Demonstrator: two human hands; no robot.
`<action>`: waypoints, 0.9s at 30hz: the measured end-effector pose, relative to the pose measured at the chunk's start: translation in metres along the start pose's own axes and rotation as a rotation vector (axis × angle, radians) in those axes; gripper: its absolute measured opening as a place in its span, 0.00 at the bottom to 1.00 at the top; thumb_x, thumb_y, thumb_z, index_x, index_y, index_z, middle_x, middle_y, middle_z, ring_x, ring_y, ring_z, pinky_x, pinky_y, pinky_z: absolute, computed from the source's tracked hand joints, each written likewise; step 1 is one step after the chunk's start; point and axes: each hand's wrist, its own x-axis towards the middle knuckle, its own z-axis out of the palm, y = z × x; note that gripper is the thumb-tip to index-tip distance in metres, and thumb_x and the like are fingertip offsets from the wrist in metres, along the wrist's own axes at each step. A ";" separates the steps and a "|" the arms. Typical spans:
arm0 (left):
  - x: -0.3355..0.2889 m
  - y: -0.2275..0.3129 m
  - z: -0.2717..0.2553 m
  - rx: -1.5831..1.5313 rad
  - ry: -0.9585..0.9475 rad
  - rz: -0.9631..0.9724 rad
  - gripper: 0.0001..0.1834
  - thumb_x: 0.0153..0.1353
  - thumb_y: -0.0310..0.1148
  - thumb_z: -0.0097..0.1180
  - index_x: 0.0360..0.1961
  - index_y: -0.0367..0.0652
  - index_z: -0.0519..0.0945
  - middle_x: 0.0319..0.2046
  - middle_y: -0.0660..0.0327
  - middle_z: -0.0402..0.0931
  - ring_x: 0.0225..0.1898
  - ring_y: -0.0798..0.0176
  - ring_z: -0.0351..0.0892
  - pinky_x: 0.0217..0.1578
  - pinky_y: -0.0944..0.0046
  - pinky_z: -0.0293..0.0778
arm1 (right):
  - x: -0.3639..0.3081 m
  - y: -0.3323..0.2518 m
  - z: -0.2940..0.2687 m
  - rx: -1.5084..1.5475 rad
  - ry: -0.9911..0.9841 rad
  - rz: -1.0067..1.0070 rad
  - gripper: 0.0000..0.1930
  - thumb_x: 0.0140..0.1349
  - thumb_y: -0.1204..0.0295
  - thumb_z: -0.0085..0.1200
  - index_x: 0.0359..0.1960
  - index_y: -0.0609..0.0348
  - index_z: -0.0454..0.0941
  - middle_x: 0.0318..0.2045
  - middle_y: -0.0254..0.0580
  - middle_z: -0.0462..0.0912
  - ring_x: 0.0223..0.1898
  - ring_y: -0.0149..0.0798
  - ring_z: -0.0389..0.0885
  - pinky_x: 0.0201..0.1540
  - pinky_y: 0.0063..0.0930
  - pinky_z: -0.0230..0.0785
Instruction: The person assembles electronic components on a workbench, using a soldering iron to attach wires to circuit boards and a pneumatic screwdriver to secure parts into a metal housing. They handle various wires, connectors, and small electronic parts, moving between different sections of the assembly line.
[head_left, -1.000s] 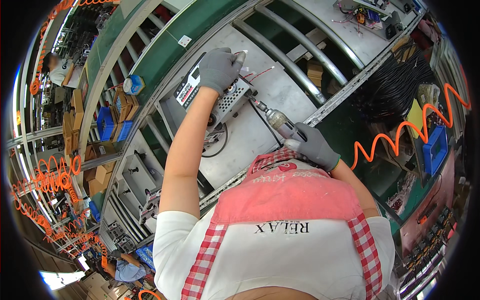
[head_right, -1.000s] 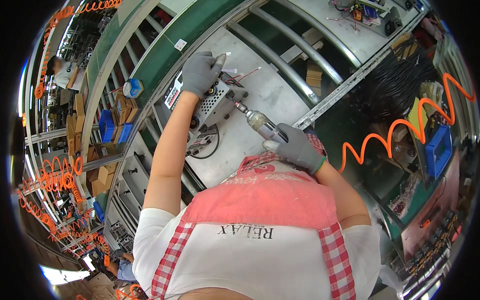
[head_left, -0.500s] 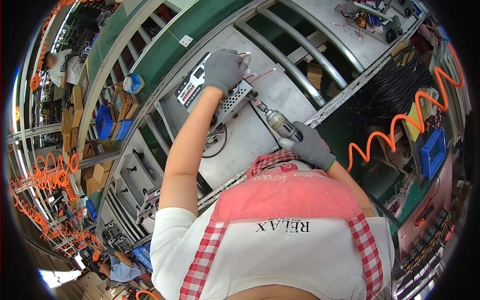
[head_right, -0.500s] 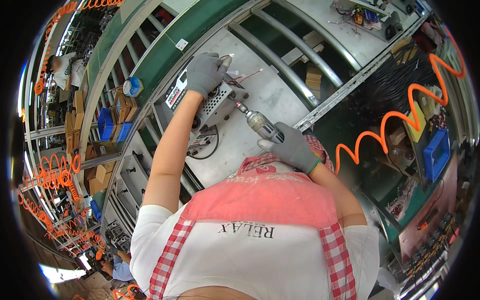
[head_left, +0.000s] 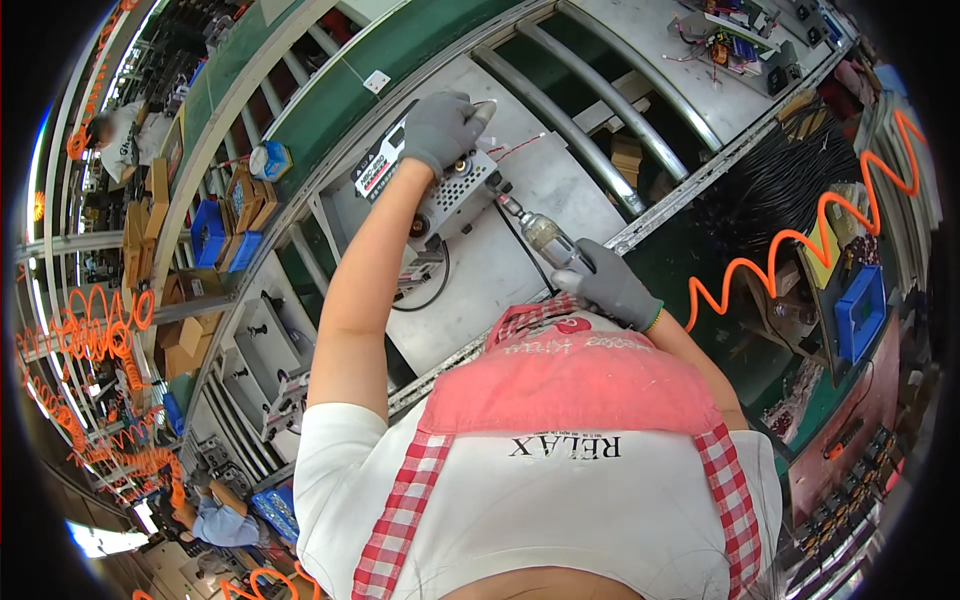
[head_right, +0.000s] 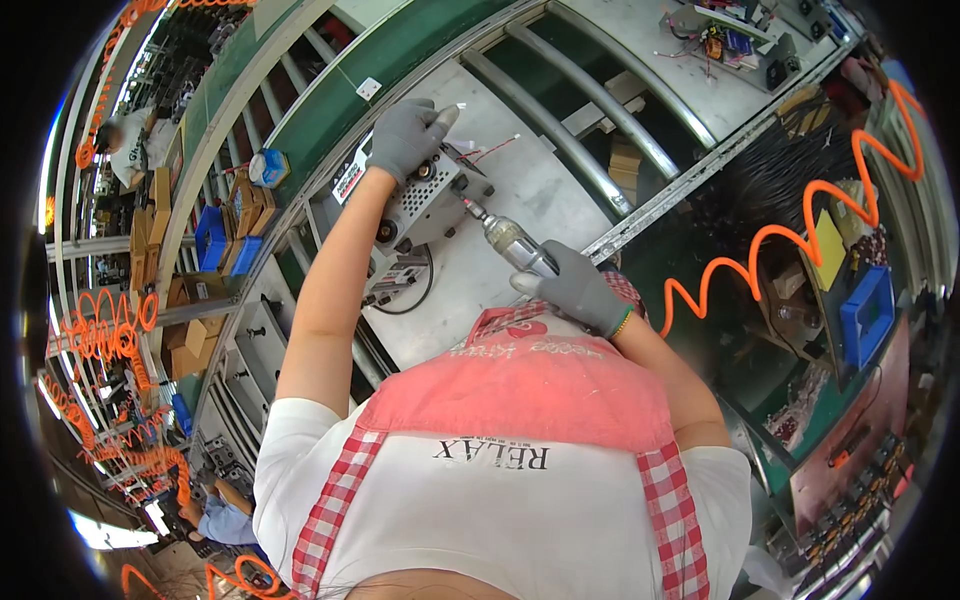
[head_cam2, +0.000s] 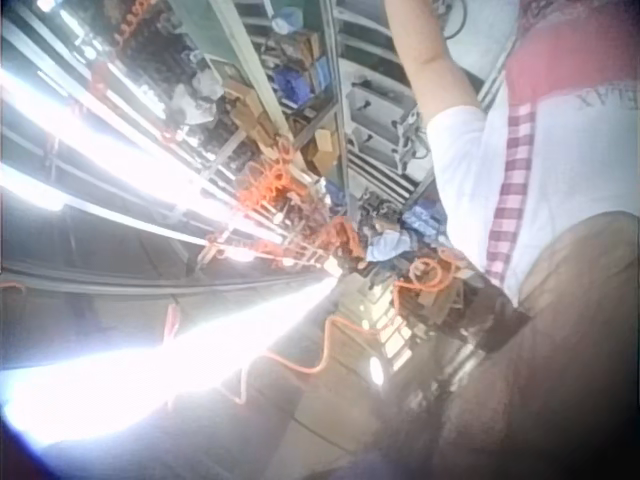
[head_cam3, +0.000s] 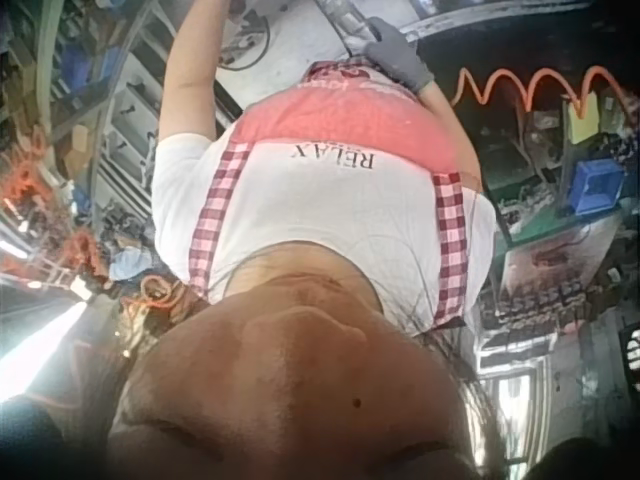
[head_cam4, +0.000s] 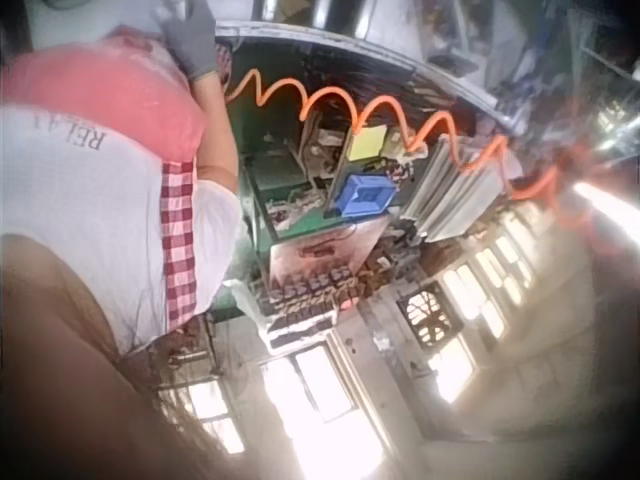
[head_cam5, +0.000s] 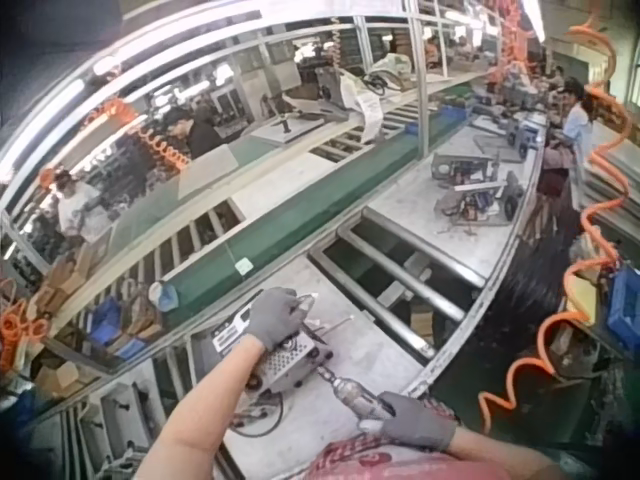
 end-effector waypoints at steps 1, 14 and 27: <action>-0.004 -0.005 -0.001 -0.064 0.032 -0.003 0.27 0.61 0.49 0.48 0.14 0.39 0.78 0.21 0.60 0.73 0.25 0.55 0.74 0.29 0.57 0.68 | -0.005 0.004 -0.008 -0.138 0.014 -0.097 0.25 0.46 0.58 0.64 0.40 0.64 0.72 0.25 0.40 0.76 0.27 0.31 0.73 0.32 0.28 0.68; -0.219 0.050 0.009 -2.031 0.904 -0.726 0.16 0.62 0.27 0.50 0.50 0.33 0.71 0.42 0.53 0.73 0.38 0.64 0.75 0.36 0.72 0.74 | 0.009 0.016 -0.212 -0.850 -0.394 0.552 0.13 0.59 0.67 0.51 0.40 0.63 0.74 0.26 0.42 0.77 0.17 0.32 0.76 0.16 0.24 0.69; -0.382 0.144 0.161 -2.095 1.641 -1.709 0.11 0.68 0.39 0.46 0.40 0.45 0.77 0.31 0.65 0.76 0.29 0.69 0.74 0.21 0.74 0.71 | 0.158 0.115 -0.228 -1.461 -0.488 0.579 0.17 0.63 0.63 0.43 0.44 0.67 0.72 0.32 0.47 0.78 0.29 0.42 0.81 0.23 0.33 0.72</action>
